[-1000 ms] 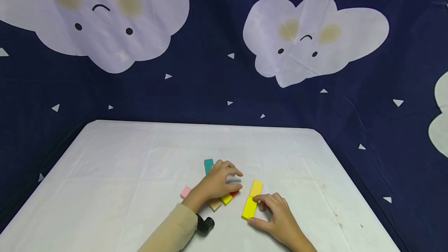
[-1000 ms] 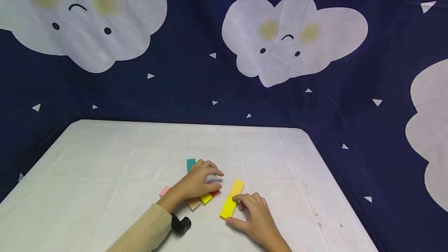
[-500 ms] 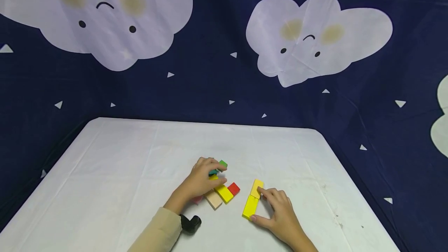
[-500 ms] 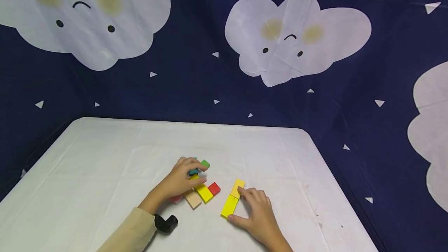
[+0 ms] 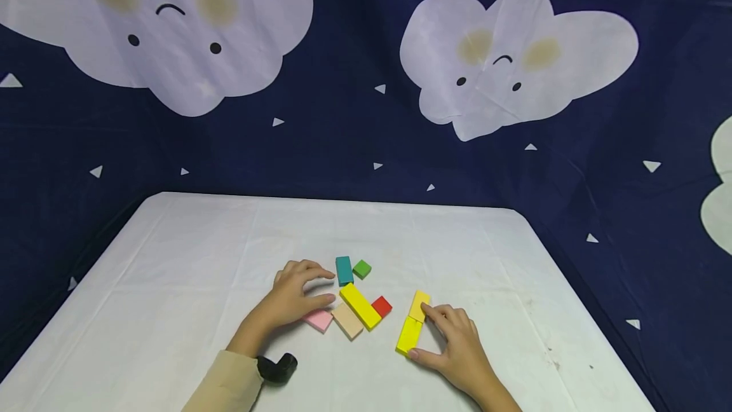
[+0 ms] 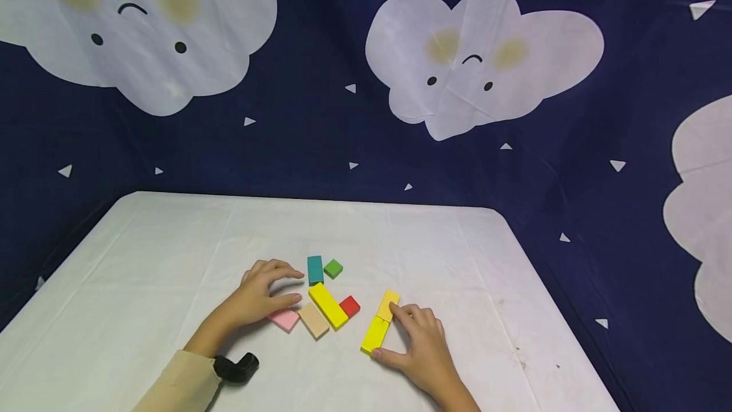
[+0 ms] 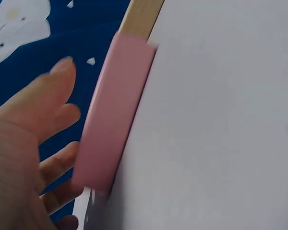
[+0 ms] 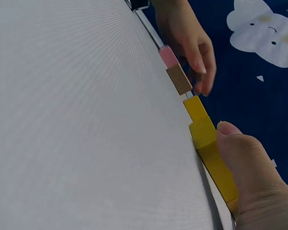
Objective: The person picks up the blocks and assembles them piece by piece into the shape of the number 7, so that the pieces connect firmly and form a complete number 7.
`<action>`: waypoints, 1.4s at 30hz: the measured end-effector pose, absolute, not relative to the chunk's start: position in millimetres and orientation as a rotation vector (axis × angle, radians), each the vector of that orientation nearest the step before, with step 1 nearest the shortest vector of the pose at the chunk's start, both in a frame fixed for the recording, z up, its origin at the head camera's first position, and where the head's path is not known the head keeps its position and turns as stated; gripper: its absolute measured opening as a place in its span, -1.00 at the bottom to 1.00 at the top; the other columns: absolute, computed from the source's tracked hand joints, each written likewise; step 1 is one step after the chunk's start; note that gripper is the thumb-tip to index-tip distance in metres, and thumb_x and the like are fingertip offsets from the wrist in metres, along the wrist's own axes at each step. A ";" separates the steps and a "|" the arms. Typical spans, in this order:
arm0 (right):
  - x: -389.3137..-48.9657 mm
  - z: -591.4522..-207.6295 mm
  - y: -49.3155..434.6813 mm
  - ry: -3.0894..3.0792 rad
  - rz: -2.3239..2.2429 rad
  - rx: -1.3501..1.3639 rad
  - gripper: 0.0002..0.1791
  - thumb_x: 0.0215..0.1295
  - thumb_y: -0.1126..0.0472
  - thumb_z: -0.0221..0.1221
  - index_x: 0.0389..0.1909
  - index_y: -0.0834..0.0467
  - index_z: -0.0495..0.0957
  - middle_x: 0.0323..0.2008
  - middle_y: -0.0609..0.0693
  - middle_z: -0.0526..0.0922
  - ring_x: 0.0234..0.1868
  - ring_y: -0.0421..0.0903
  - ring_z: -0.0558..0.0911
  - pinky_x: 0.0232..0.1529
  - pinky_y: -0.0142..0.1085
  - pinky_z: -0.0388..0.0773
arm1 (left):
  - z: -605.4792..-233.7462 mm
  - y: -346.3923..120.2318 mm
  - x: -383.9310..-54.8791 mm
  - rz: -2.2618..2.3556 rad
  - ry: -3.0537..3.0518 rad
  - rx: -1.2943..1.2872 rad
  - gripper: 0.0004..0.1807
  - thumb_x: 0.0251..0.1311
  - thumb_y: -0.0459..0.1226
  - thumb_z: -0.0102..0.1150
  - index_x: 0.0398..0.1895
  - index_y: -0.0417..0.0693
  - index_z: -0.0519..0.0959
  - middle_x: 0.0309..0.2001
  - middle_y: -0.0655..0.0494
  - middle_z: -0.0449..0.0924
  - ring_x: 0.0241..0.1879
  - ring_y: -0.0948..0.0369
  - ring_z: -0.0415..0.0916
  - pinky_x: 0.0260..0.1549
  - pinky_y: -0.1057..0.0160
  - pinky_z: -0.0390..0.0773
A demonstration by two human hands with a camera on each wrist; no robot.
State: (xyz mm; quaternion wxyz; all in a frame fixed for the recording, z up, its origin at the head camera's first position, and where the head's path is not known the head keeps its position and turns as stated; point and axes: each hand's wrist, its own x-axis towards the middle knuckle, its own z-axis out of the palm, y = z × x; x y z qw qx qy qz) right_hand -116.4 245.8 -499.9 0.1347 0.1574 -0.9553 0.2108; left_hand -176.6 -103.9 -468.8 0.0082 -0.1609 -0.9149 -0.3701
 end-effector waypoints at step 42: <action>-115.2 -497.7 244.7 -2.784 0.599 0.427 -0.03 -0.20 -0.49 0.38 0.26 -0.07 0.53 -0.04 -0.28 0.53 -0.04 -0.29 0.37 0.02 -0.14 0.30 | -488.9 -134.0 -161.8 -1.112 -2.791 -0.380 -0.48 -0.24 0.09 0.59 -0.12 0.25 0.67 -0.47 0.39 0.39 -0.35 0.29 0.23 -0.15 0.13 0.06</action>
